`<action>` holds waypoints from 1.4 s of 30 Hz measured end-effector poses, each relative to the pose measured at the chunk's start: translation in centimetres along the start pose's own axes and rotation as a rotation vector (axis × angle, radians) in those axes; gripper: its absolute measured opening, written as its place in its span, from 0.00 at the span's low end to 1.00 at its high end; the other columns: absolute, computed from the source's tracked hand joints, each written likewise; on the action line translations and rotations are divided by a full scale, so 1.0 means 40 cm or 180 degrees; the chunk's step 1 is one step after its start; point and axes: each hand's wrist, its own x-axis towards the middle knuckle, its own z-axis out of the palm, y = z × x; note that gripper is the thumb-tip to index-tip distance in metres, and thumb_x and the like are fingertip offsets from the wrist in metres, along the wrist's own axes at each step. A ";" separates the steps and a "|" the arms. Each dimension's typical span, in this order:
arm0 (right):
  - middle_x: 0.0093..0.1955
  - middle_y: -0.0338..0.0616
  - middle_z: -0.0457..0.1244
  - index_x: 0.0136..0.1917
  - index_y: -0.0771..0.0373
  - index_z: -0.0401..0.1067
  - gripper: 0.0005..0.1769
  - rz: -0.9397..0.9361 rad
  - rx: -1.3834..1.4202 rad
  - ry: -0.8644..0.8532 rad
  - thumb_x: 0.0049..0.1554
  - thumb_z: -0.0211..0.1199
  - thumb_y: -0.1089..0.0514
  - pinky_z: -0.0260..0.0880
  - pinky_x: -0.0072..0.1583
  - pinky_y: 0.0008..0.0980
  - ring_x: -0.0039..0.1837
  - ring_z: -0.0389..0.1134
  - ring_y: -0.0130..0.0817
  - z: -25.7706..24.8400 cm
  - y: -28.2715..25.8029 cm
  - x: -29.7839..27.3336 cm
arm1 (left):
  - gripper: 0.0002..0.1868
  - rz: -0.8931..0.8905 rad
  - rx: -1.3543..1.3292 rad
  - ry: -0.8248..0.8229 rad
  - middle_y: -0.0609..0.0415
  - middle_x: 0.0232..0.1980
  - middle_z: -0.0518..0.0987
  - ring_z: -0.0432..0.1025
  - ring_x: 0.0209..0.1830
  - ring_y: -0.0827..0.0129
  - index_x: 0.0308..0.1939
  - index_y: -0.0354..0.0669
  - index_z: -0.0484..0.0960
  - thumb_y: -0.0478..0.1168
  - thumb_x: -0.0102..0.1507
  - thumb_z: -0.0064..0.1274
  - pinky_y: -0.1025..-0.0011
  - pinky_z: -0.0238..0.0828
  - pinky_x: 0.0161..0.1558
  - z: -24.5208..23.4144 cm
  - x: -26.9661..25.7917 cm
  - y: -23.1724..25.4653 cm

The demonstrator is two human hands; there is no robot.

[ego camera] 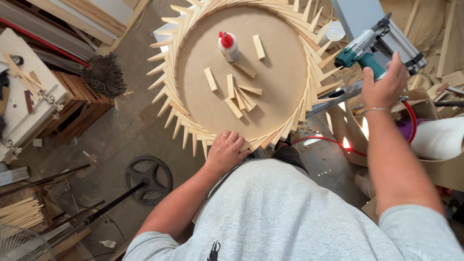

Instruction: Assemble a decorative wooden frame by gluing and nailing small wooden blocks to a circular base.

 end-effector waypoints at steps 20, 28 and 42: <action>0.35 0.37 0.65 0.46 0.46 0.67 0.11 0.4119 0.4440 -0.1579 0.63 0.69 0.48 0.75 0.43 0.34 0.35 0.69 0.34 0.063 -0.338 -0.330 | 0.17 -0.3975 -0.4914 0.1995 0.52 0.41 0.84 0.81 0.40 0.60 0.48 0.49 0.79 0.54 0.65 0.62 0.55 0.79 0.41 -0.001 -0.121 -0.517; 0.34 0.36 0.65 0.46 0.44 0.66 0.10 0.4043 0.4321 -0.1492 0.65 0.66 0.47 0.74 0.43 0.34 0.36 0.71 0.34 -0.003 -0.306 -0.366 | 0.09 -0.3618 -0.5113 0.1833 0.49 0.33 0.83 0.82 0.28 0.62 0.46 0.42 0.81 0.42 0.67 0.59 0.60 0.84 0.29 0.065 -0.134 -0.509; 0.54 0.36 0.67 0.63 0.45 0.74 0.20 0.1434 0.1069 -0.1389 0.60 0.72 0.44 0.68 0.60 0.41 0.61 0.70 0.41 -0.146 -0.477 -0.285 | 0.05 -0.3415 -0.2031 0.0948 0.68 0.28 0.82 0.77 0.28 0.77 0.41 0.68 0.90 0.53 0.64 0.60 0.74 0.75 0.31 0.016 -0.233 -0.531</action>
